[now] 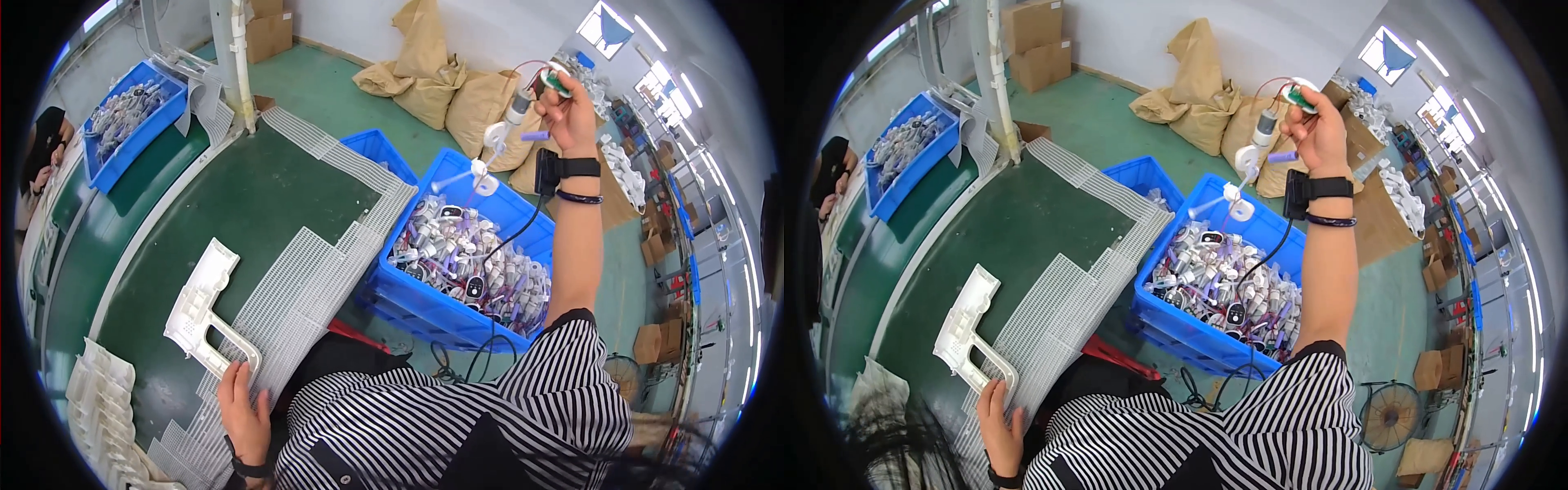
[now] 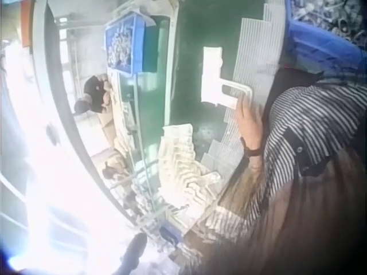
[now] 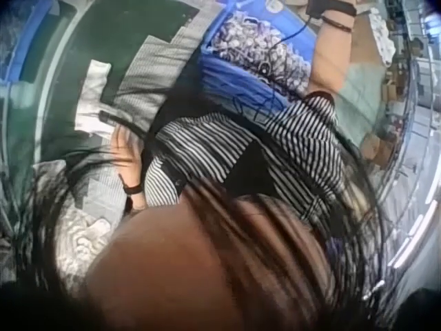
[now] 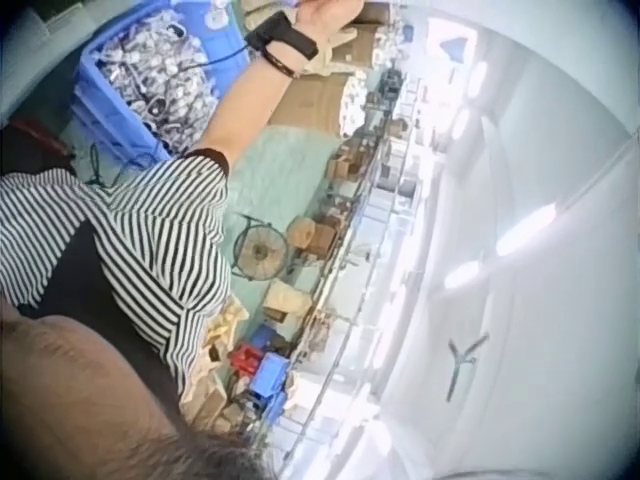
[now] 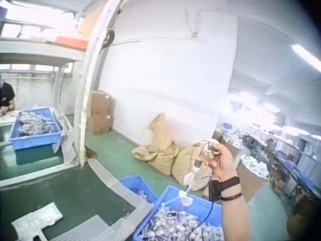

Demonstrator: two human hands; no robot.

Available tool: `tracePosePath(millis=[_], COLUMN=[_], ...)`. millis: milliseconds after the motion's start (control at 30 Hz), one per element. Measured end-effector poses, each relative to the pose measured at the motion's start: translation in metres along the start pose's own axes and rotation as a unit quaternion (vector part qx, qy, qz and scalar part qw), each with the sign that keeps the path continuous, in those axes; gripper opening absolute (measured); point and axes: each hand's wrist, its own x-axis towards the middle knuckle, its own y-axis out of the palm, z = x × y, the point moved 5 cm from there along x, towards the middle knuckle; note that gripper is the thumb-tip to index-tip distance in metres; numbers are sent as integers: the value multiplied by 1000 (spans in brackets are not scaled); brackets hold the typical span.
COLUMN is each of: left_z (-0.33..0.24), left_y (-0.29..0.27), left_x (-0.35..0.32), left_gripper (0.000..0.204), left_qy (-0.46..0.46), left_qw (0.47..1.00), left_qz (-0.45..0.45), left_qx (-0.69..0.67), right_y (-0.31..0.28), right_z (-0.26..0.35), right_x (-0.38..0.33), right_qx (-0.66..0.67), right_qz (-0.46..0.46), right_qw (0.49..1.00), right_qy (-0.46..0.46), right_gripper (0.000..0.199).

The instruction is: Assembling internal electronic components including a motor, wires, and circuit board into a handheld white plastic casing.

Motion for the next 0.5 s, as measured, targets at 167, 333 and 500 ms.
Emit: tracePosePath(millis=[167,333,500], left_z=[-6,-9,-8], left_y=[-12,-14,-13], left_x=[7,13,14], left_gripper=[58,56,56], left_qy=[-8,-12,-25], left_qw=[999,998,999], left_qz=[30,55,48], left_qx=[-9,-9,-3], right_y=[45,58,35], right_z=[19,0,-102], right_x=[21,24,-6], right_qx=[-126,-392,-497], right_qz=[78,62,176], right_qw=[989,917,834], right_qy=[-17,29,165], right_gripper=[18,25,24])
